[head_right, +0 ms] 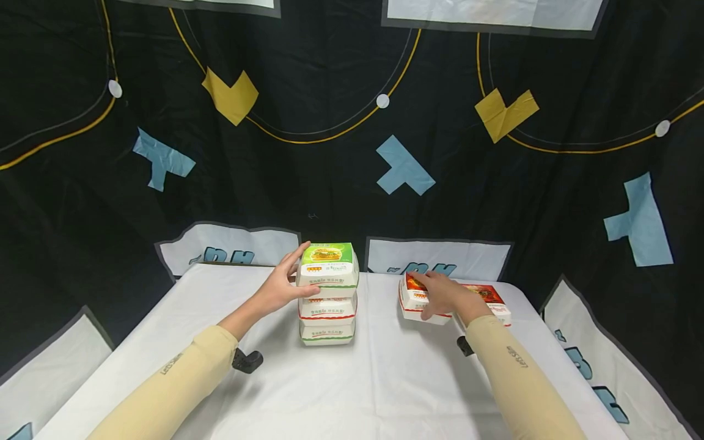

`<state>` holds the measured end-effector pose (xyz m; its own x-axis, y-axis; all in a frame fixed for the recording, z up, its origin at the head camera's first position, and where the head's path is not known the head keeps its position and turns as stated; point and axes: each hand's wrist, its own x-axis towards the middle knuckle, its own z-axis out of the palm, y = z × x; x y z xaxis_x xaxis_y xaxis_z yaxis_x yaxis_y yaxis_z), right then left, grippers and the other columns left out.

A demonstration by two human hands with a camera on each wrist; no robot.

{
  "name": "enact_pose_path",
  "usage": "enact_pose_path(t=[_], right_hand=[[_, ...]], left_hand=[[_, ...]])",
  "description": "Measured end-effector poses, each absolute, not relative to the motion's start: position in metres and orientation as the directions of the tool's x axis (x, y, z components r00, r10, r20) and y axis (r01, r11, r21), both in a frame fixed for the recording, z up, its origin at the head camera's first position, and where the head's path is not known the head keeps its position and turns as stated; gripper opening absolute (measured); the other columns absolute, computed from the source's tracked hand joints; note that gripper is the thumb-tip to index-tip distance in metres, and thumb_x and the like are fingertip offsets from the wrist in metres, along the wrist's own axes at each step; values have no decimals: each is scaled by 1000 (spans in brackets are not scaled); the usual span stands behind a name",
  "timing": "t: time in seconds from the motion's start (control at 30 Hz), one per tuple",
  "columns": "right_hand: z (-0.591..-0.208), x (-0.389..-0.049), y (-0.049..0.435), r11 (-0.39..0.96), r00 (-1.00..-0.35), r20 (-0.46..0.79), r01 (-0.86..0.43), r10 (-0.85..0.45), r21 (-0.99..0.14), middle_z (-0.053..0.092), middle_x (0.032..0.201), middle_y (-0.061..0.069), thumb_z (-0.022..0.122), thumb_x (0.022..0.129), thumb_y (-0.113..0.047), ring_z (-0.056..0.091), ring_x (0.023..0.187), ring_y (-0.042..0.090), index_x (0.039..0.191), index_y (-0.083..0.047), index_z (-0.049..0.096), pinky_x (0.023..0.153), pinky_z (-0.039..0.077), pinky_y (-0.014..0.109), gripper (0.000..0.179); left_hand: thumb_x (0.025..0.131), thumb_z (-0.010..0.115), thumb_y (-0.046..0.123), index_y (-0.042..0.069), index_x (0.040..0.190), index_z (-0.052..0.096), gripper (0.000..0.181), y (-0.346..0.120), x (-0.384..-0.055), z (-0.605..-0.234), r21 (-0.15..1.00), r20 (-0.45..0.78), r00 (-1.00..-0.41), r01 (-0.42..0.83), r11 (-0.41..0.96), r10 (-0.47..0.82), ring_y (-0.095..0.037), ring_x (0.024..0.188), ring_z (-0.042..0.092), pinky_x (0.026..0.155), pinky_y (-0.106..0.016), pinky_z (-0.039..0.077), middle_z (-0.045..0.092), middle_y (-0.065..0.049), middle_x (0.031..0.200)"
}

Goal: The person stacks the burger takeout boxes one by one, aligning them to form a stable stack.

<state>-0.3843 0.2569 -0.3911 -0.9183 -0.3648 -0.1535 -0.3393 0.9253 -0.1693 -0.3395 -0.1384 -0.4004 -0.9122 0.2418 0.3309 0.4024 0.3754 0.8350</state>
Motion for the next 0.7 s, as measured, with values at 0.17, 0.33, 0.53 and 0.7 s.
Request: enact_pose_path(t=[0.17,0.33,0.53,0.7], right_hand=[[-379,-380,253,900,-900,-108,-403,-423,-168,32,158,21,85,76,-31,37,136,41,160,-25,25,104,41,62,103],[-370,-377,246,893,-894,-100,-418,-437,-166,31,159,17,84,78,-29,34,136,37,161,-27,23,100,45,59,103],[-358,-374,240,891,-891,-105,-423,-442,-166,31,158,14,84,79,-30,36,132,35,160,-29,23,98,47,55,101],[-348,-373,236,888,-890,-95,-425,-445,-173,30,160,12,84,79,-30,36,133,33,160,-32,23,98,46,55,102]], left_hand=[[79,86,37,40,159,22,102,-139,-340,-401,831,332,-913,403,384,238,-29,139,45,102,-45,47,34,-4,155],[79,86,38,41,158,22,102,-139,-339,-403,832,326,-915,397,388,238,-28,139,44,99,-42,49,34,-3,154],[79,86,37,41,159,22,102,-139,-339,-404,835,318,-919,387,392,231,-27,138,45,96,-39,50,34,-2,155],[79,86,38,38,159,22,102,-139,-340,-401,830,323,-917,394,396,235,-28,138,45,95,-38,50,34,-3,155]])
